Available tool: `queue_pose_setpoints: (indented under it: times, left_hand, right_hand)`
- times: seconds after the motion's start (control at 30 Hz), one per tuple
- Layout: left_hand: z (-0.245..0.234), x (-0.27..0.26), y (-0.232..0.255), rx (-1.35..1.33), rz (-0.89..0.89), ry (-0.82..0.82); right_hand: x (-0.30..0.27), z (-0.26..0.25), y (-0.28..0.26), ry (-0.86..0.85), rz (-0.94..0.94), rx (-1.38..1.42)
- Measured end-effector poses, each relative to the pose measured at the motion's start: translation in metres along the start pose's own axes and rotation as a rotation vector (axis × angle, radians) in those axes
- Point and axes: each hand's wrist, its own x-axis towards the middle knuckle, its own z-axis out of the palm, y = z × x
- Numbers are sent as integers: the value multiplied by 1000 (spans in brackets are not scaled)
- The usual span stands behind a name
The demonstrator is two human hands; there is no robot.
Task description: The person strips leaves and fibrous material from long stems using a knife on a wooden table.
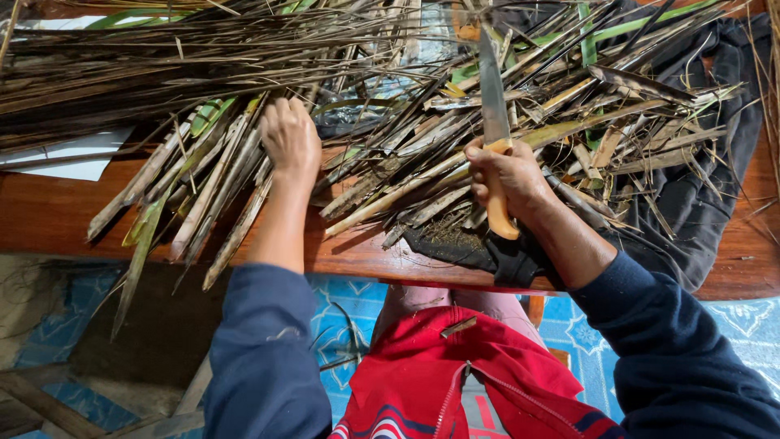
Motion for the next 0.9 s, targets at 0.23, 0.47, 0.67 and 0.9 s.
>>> queue_pose_setpoints:
  times: [0.23,0.47,0.67,0.9]
  left_hand:
    - [-184,-12,47,-1006,-631,-561]
    - [-222,-67,69,-1843,-1140,-708]
    - [-205,-68,67,-1938,-1219,-728]
    - [-200,-50,54,-2543,-1235,-503]
  right_hand:
    - [-21,20,-16,-91,-24,-44]
    - [-28,20,-15,-173,74,-91]
    - [-38,33,-21,-185,89,-149]
    - [-31,31,-12,-166,92,-155]
